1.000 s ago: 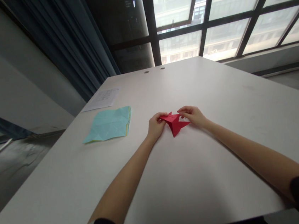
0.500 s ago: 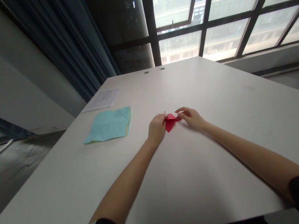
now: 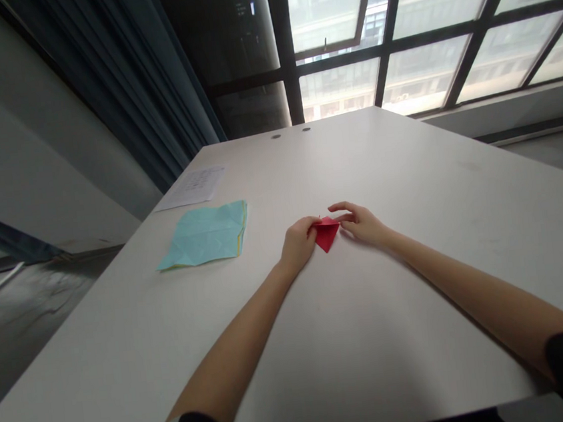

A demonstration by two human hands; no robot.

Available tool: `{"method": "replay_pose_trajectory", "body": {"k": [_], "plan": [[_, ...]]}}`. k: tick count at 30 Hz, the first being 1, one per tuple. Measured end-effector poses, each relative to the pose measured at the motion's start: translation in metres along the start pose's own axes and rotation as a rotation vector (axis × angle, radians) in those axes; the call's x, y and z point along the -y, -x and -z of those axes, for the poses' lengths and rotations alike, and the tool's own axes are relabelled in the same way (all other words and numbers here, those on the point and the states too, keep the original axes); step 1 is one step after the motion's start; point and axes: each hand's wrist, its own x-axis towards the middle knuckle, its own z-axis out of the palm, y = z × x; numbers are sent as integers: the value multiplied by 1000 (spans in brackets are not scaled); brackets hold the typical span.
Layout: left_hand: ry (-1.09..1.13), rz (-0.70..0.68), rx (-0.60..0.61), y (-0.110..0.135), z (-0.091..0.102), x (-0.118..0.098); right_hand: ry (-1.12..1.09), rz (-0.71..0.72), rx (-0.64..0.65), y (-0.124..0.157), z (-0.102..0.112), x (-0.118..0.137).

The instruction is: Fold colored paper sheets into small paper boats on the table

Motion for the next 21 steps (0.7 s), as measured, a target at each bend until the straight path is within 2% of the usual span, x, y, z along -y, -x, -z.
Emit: {"method": "replay_pose_trajectory", "body": {"k": [3,6,9,11,16,21], "plan": [[-3,-53,64,1,0,0,31,17,-30,0,1,4],[-68,-154,191,3,-1,-3,109,40,-102,-1,3,8],[-147,-243,298,4,0,-9,213,43,-105,-2,4,7],[-172,-266,329,4,0,-11,308,108,-98,-2,4,4],[-74,-212,321,1,-1,-8,577,294,38,0,4,-1],[-52,-75,232,0,-5,5,669,321,61,0,6,-3]]}}
